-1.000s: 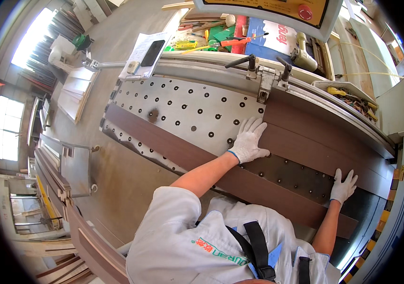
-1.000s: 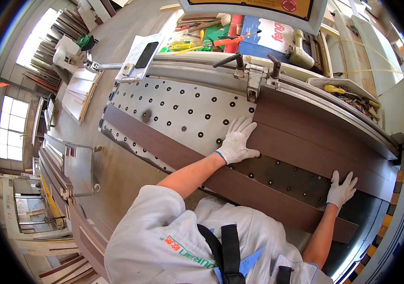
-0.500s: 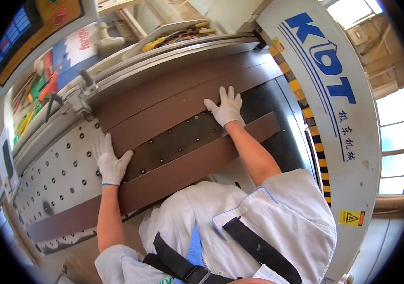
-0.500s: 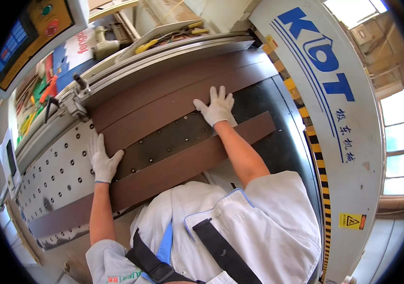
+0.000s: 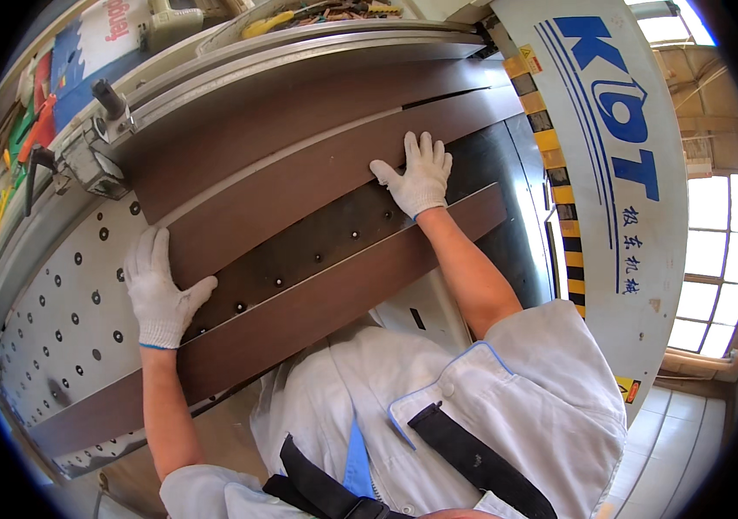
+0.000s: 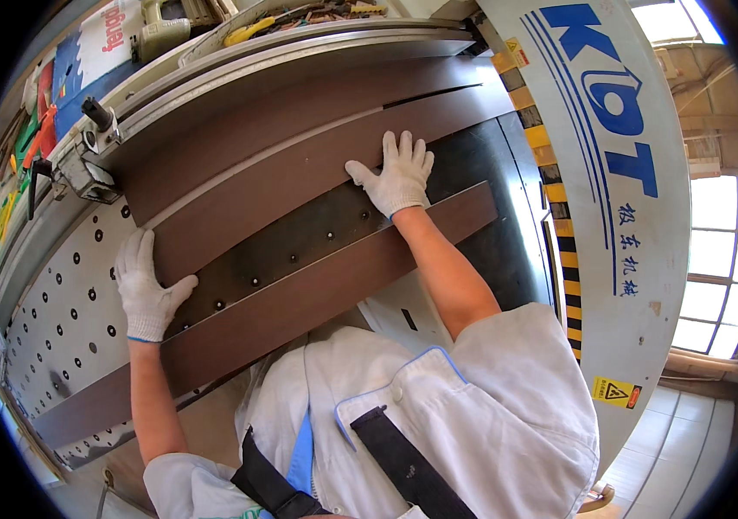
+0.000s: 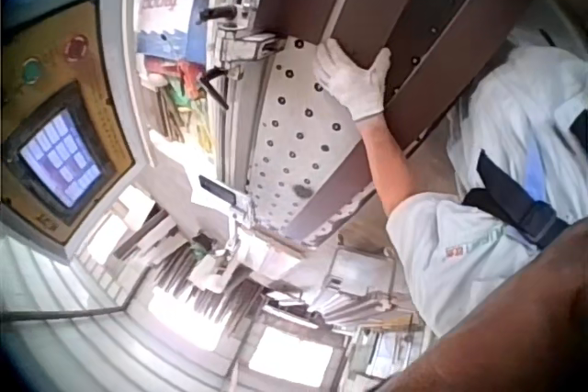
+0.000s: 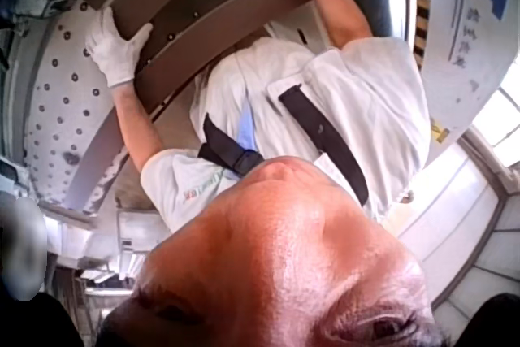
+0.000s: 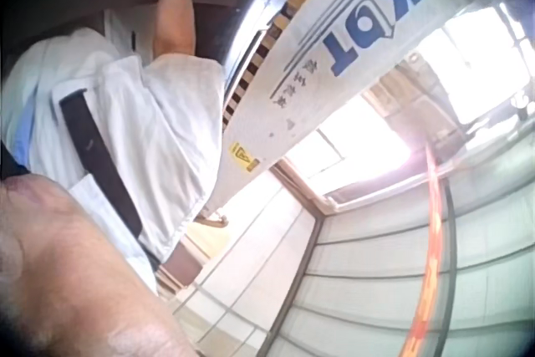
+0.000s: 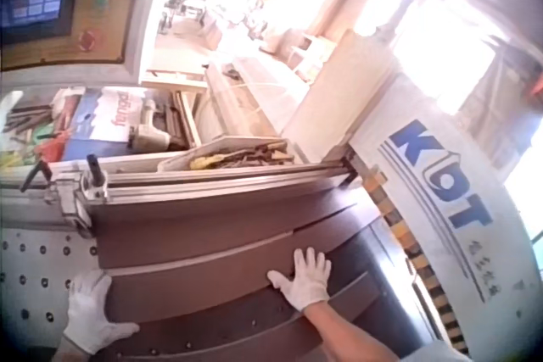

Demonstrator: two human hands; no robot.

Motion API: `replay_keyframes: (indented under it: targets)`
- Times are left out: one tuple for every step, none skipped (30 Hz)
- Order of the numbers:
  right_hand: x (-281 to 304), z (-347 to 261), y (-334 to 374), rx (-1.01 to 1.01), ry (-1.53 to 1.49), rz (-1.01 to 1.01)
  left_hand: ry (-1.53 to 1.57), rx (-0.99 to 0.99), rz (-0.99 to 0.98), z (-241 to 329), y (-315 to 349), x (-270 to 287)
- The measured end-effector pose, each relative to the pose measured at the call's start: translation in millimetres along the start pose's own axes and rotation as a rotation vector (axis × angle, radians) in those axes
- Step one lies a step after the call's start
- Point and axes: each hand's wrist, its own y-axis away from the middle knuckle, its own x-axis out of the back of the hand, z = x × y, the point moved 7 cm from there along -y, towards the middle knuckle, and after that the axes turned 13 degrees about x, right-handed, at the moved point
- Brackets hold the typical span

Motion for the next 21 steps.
replay_keyframes:
  targets:
    - [0,-2,0,0.013,-0.004,-0.001,-0.009,-0.03,0.005,-4,-1,3]
    - [0,-6,0,0.056,0.0,0.017,-0.024,-0.03,-0.001,-10,-2,6]
    - [1,-12,3,0.102,0.002,0.036,-0.041,-0.027,-0.004,-16,0,12]
    - [5,-19,5,0.145,0.004,0.056,-0.059,-0.027,-0.009,-22,1,16]
    - [8,-29,8,0.204,-0.042,0.049,-0.04,-0.016,-0.009,-34,5,23]
    - [19,-45,10,0.265,-0.085,0.045,-0.075,0.022,-0.032,-53,10,28]
    - [23,-56,11,0.32,-0.127,0.041,-0.055,0.042,-0.049,-70,14,36]
    - [20,-62,13,0.362,-0.165,0.079,-0.036,0.06,-0.069,-88,18,42]
    - [17,-69,15,0.405,-0.202,0.119,-0.062,0.032,-0.059,-106,22,49]
    - [13,-77,14,0.455,-0.241,0.16,-0.091,0.01,-0.045,-118,26,56]
    - [16,-87,15,0.527,-0.255,0.262,-0.086,0.043,-0.044,-130,32,63]
    - [15,-93,19,0.54,-0.27,0.29,-0.076,0.056,-0.058,-140,30,64]
    - [15,-99,20,0.565,-0.288,0.317,-0.068,0.081,-0.067,-147,31,67]
    - [17,-106,21,0.59,-0.307,0.344,-0.061,0.105,-0.077,-156,32,70]
    - [19,-111,22,0.605,-0.324,0.36,-0.062,0.101,-0.076,-164,34,72]
    - [19,-115,21,0.614,-0.321,0.35,-0.06,0.101,-0.077,-170,36,74]
    - [19,-118,21,0.621,-0.318,0.341,-0.058,0.099,-0.077,-175,37,76]
    - [20,-118,20,0.625,-0.315,0.335,-0.058,0.093,-0.075,-178,37,79]
    - [18,-116,16,0.632,-0.344,0.321,-0.066,0.078,-0.073,-180,37,79]
    - [16,-112,10,0.639,-0.374,0.308,-0.073,0.094,-0.082,-181,41,79]
    - [16,-110,5,0.644,-0.403,0.302,-0.082,0.104,-0.085,-181,43,79]
